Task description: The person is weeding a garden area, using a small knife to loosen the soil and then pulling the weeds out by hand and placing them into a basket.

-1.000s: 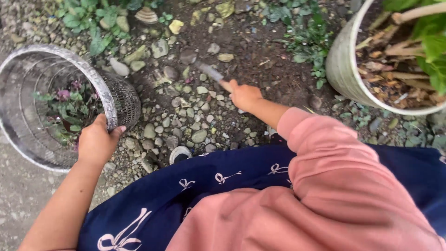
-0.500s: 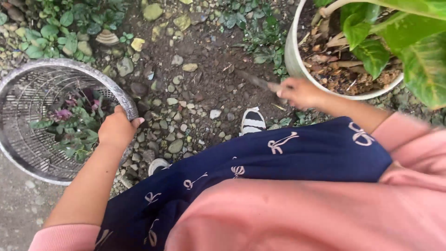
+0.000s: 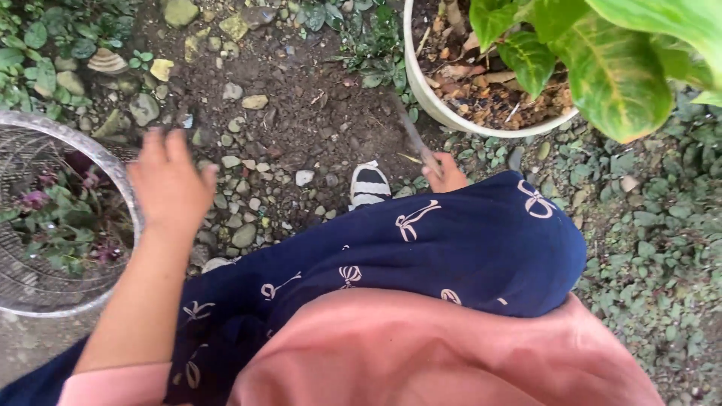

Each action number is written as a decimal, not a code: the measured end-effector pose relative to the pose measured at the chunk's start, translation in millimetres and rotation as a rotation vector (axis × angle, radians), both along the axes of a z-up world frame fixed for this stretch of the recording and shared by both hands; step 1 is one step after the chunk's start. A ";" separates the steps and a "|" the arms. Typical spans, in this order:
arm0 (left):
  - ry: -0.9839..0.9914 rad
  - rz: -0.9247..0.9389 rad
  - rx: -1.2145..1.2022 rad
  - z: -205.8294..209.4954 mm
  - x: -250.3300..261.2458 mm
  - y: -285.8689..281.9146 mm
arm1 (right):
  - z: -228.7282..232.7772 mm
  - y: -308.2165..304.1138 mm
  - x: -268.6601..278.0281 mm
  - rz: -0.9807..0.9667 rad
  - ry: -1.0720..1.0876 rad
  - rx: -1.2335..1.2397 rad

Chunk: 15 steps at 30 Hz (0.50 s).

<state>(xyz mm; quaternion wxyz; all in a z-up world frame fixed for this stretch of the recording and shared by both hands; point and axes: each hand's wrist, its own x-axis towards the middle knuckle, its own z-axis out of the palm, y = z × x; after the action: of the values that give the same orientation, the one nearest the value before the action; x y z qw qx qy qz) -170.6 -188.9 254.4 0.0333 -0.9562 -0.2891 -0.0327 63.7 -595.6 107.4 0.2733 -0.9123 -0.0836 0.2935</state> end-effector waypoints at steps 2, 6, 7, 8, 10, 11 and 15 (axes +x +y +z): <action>-0.079 -0.006 -0.037 -8.1 20.9 -32.5 | -36.5 -1.1 16.9 0.045 -0.019 0.106; -0.078 0.184 -0.776 -15.8 46.4 -87.3 | -35.1 7.1 43.0 0.110 -0.005 0.020; -0.073 0.152 -0.872 -21.8 48.6 -98.4 | -29.2 5.0 48.8 0.169 -0.001 -0.022; -0.079 0.167 -0.877 -32.9 48.5 -102.4 | -14.0 2.2 49.5 0.185 0.000 -0.028; -0.075 0.106 -0.915 -53.9 50.1 -108.4 | 16.3 -2.7 49.6 0.253 0.074 0.067; -0.075 0.113 -0.918 -61.5 52.2 -115.0 | -1.9 -13.3 51.4 0.258 0.077 0.064; -0.195 0.097 -1.022 -60.7 91.7 -128.9 | -32.3 -36.7 73.3 -0.317 0.144 0.510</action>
<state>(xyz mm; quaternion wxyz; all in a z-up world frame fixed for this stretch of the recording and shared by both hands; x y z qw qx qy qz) -78.9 -317.8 193.7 -0.4631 -0.8285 -0.3138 0.0253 137.1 -632.3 75.1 0.5412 -0.7927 0.0084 0.2805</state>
